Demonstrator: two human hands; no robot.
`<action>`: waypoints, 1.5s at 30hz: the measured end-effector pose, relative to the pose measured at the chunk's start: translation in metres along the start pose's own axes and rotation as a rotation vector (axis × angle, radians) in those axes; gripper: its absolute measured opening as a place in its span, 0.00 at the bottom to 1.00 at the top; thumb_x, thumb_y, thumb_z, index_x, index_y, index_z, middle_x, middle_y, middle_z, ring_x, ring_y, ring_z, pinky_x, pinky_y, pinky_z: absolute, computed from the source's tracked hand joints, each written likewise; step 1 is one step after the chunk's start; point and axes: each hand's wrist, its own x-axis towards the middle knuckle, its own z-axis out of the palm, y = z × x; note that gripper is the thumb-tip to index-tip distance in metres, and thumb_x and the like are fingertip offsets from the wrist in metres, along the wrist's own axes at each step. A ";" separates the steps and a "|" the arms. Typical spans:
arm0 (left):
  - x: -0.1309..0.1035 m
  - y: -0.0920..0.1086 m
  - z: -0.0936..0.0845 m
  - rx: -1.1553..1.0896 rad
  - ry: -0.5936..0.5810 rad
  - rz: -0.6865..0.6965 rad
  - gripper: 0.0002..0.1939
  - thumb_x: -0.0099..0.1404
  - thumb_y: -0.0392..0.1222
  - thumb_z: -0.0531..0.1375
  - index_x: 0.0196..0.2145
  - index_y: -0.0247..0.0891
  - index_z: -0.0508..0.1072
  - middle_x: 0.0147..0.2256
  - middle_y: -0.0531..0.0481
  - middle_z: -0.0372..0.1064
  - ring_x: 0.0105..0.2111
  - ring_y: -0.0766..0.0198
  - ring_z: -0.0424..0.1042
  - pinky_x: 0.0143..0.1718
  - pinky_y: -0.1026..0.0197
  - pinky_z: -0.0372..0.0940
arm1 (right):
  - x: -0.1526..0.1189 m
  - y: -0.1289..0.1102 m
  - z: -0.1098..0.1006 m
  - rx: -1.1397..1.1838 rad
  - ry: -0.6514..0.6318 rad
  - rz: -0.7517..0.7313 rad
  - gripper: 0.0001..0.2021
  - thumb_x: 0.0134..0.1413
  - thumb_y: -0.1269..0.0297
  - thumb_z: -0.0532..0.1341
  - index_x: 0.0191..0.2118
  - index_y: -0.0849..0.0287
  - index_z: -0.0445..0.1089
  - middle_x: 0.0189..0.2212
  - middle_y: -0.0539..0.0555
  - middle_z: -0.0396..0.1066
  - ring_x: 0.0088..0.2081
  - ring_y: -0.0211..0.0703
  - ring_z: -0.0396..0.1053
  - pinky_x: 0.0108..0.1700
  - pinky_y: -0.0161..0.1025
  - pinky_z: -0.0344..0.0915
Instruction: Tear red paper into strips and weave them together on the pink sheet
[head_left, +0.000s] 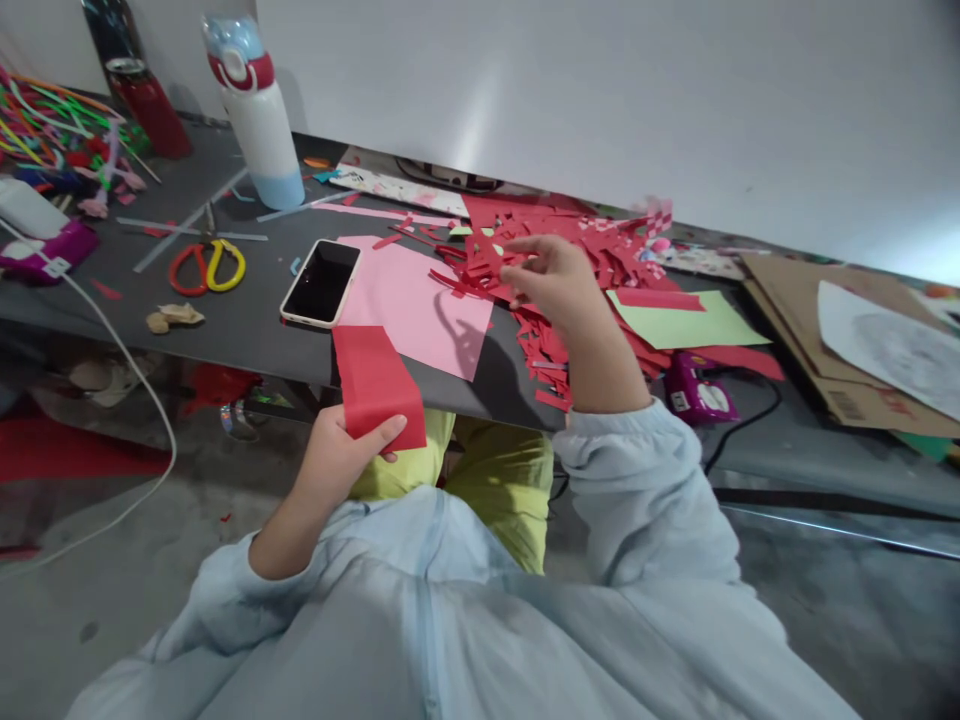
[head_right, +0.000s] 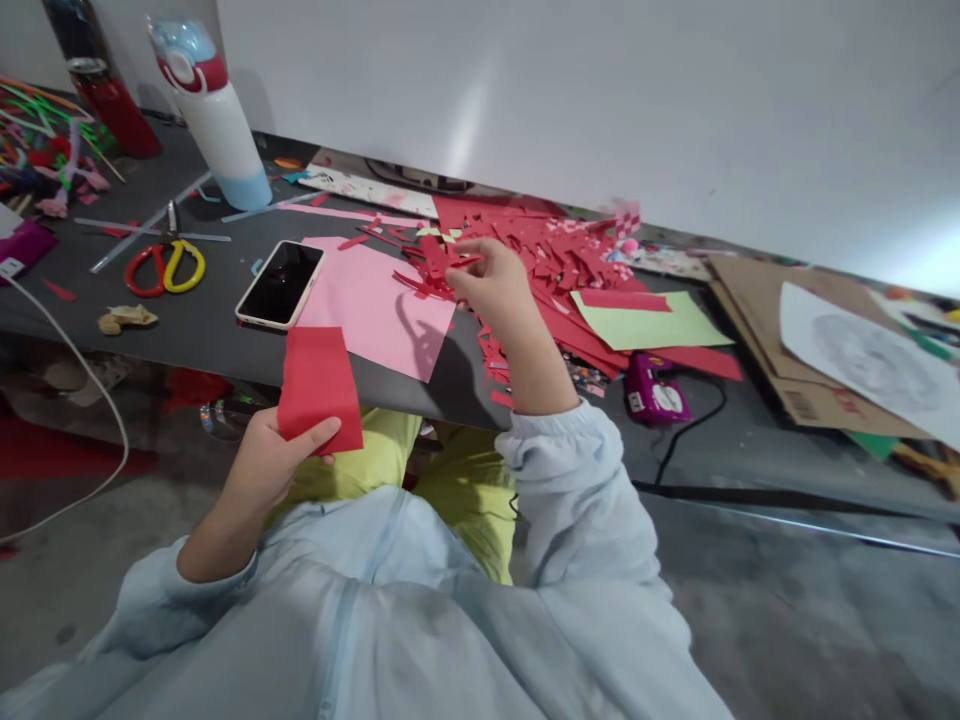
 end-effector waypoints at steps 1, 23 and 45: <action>0.001 -0.002 0.001 -0.001 -0.013 -0.003 0.16 0.53 0.50 0.73 0.28 0.34 0.79 0.24 0.51 0.76 0.19 0.68 0.72 0.22 0.67 0.67 | -0.005 0.005 -0.002 -0.059 -0.038 0.065 0.15 0.47 0.75 0.63 0.44 0.60 0.73 0.21 0.46 0.69 0.20 0.37 0.66 0.25 0.38 0.68; 0.004 -0.022 0.064 0.031 -0.265 -0.029 0.23 0.52 0.57 0.70 0.35 0.34 0.80 0.30 0.46 0.79 0.28 0.62 0.76 0.28 0.63 0.70 | -0.122 0.017 -0.001 -0.111 -0.411 -0.030 0.16 0.54 0.52 0.62 0.34 0.61 0.74 0.28 0.53 0.76 0.29 0.39 0.68 0.32 0.36 0.61; 0.011 -0.013 0.007 1.183 0.077 0.901 0.12 0.68 0.37 0.59 0.46 0.34 0.80 0.39 0.43 0.78 0.42 0.55 0.72 0.47 0.53 0.68 | -0.135 0.059 0.017 -0.930 -0.131 -0.799 0.11 0.64 0.71 0.58 0.41 0.53 0.78 0.36 0.56 0.75 0.41 0.47 0.63 0.40 0.43 0.57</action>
